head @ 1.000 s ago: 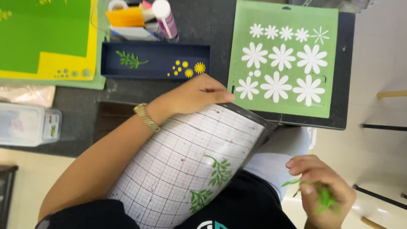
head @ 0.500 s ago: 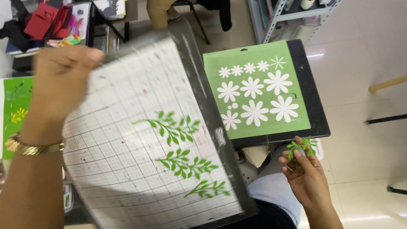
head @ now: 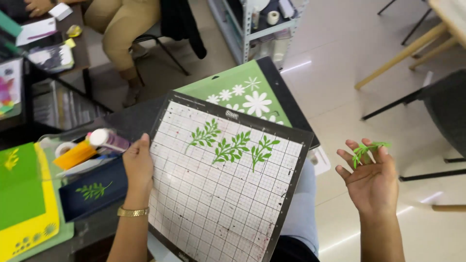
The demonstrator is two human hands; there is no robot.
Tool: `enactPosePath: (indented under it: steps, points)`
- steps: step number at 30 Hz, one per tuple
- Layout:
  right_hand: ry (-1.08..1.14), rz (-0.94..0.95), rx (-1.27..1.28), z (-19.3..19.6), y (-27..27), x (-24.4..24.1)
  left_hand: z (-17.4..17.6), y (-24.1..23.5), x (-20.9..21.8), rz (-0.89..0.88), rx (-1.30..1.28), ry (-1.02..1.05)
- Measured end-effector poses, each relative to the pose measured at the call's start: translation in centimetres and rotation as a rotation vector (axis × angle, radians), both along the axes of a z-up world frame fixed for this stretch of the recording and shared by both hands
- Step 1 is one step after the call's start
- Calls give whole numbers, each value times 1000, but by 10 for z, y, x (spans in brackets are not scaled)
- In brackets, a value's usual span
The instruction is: Peeling green leaf-shaped paper cutouts from a sticky cutting mat and placing them into a blue tray.
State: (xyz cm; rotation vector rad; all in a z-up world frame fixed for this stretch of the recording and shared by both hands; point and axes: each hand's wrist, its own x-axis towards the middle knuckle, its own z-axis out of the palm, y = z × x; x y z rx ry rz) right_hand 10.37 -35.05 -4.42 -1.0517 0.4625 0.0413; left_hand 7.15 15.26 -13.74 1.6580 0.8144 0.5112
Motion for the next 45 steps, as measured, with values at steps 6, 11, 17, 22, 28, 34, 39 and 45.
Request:
enactPosePath:
  steps: [6, 11, 17, 22, 28, 34, 39, 45]
  points:
    - [7, 40, -78, -3, 0, 6, -21, -7, 53, -39, 87, 120]
    - [-101, 141, -23, -25, 4, 8, -128, 18, 82, 156, -24, -29]
    - [-153, 270, -61, -21, 22, 6, -111, -76, 51, 249, -270, -63]
    - [-277, 287, -242, -6, 38, -8, -108, -96, 39, 243, -390, 58]
    - [-1094, 210, -837, 29, 53, -25, 23, -145, 8, -46, -73, 216]
    - [-1610, 134, -1002, 35, 70, -16, 144, -206, -54, -1091, -436, -174]
    - [-1665, 47, -1056, 34, 86, -18, 168, -225, -66, -907, -511, -113]
    - [-1190, 137, -858, 10, 81, -33, 156, -230, -76, -744, -335, -318]
